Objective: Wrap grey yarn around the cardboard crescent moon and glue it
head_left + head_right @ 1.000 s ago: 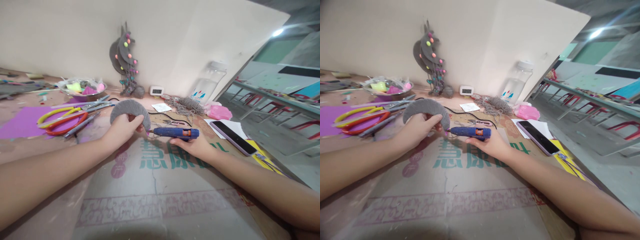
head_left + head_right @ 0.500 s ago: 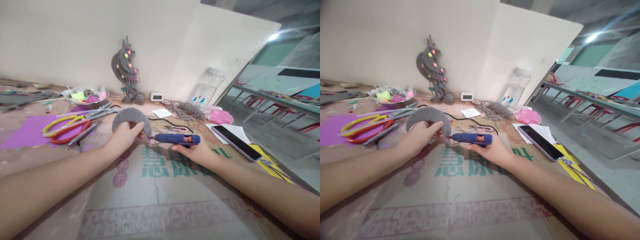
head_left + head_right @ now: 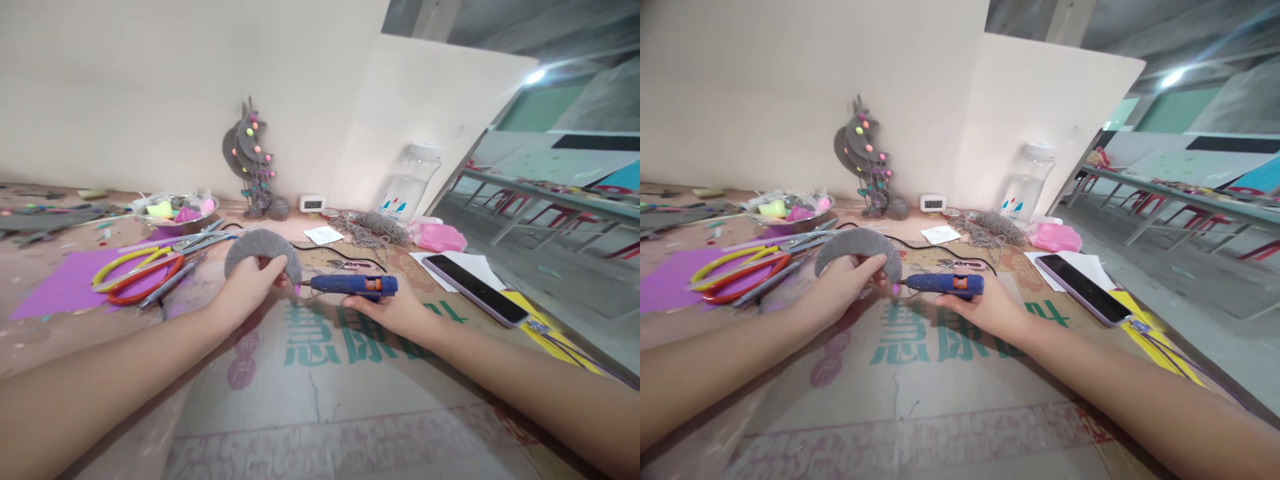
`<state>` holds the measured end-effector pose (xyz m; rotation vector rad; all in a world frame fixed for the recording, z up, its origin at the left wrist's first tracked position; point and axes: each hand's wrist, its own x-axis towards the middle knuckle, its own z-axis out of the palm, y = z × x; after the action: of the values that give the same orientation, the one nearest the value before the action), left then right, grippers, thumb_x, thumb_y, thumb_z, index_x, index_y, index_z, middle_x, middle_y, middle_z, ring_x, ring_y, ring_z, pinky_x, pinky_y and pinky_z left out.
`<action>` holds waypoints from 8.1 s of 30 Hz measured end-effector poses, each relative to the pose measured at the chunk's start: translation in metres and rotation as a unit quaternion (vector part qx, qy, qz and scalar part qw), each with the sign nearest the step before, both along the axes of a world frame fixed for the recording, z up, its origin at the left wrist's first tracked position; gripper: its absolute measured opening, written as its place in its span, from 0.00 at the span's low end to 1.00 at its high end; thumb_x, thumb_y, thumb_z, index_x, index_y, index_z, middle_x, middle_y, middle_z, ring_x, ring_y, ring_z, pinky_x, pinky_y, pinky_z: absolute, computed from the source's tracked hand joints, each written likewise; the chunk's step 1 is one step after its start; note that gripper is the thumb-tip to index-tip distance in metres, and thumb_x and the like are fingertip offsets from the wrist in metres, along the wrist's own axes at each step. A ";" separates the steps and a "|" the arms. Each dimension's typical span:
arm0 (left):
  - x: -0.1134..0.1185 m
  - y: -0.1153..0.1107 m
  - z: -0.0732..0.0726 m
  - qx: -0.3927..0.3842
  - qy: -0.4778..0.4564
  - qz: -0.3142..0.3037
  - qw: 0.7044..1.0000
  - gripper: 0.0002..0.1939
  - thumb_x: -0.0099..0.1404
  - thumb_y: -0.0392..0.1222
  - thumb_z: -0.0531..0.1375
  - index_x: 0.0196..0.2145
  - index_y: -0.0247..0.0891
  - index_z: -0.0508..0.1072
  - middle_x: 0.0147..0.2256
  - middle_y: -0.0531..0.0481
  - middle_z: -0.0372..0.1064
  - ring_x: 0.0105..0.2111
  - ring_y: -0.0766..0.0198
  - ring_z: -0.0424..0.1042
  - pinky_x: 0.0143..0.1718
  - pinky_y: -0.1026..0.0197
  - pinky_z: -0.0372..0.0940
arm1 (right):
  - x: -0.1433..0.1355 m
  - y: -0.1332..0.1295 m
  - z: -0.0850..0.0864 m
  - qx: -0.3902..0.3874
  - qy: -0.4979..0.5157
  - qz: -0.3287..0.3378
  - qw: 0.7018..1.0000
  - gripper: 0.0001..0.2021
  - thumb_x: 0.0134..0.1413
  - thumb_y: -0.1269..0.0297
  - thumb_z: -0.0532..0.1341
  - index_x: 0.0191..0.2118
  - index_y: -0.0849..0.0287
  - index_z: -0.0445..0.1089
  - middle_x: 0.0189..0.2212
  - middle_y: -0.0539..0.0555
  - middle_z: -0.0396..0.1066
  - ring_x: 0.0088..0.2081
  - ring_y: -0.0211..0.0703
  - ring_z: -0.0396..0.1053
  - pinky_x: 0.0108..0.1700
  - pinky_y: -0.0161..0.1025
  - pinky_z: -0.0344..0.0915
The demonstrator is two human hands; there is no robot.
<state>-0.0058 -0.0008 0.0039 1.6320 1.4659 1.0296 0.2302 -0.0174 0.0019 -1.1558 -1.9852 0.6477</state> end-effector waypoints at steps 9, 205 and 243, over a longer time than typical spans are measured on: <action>0.002 -0.002 0.002 -0.007 -0.004 0.005 1.000 0.18 0.59 0.50 0.53 0.17 0.39 0.71 0.21 0.51 0.73 0.26 0.60 0.70 0.34 0.62 0.60 | 0.002 0.002 -0.004 -0.004 -0.012 -0.009 1.000 0.13 0.45 0.56 0.65 0.36 0.56 0.72 0.34 0.53 0.75 0.38 0.47 0.74 0.42 0.43 0.72; 0.007 -0.020 -0.006 0.117 0.044 -0.212 0.969 0.15 0.62 0.40 0.53 0.48 0.43 0.63 0.34 0.52 0.71 0.35 0.62 0.72 0.36 0.59 0.67 | -0.036 0.008 0.011 -0.273 0.154 0.085 0.946 0.15 0.52 0.55 0.60 0.23 0.61 0.61 0.15 0.42 0.56 0.15 0.26 0.50 0.18 0.29 0.46; 0.007 -0.019 0.000 0.132 0.042 -0.128 0.982 0.08 0.64 0.42 0.53 0.39 0.40 0.69 0.31 0.53 0.70 0.30 0.67 0.70 0.32 0.63 0.66 | -0.042 0.005 0.004 -0.003 -0.029 0.057 0.998 0.08 0.54 0.65 0.57 0.27 0.59 0.70 0.26 0.50 0.65 0.30 0.36 0.60 0.34 0.35 0.57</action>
<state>0.0007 -0.0202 0.0040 2.0135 1.1682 1.0521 0.1880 -0.0127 0.0054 -1.0833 -2.1114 0.6856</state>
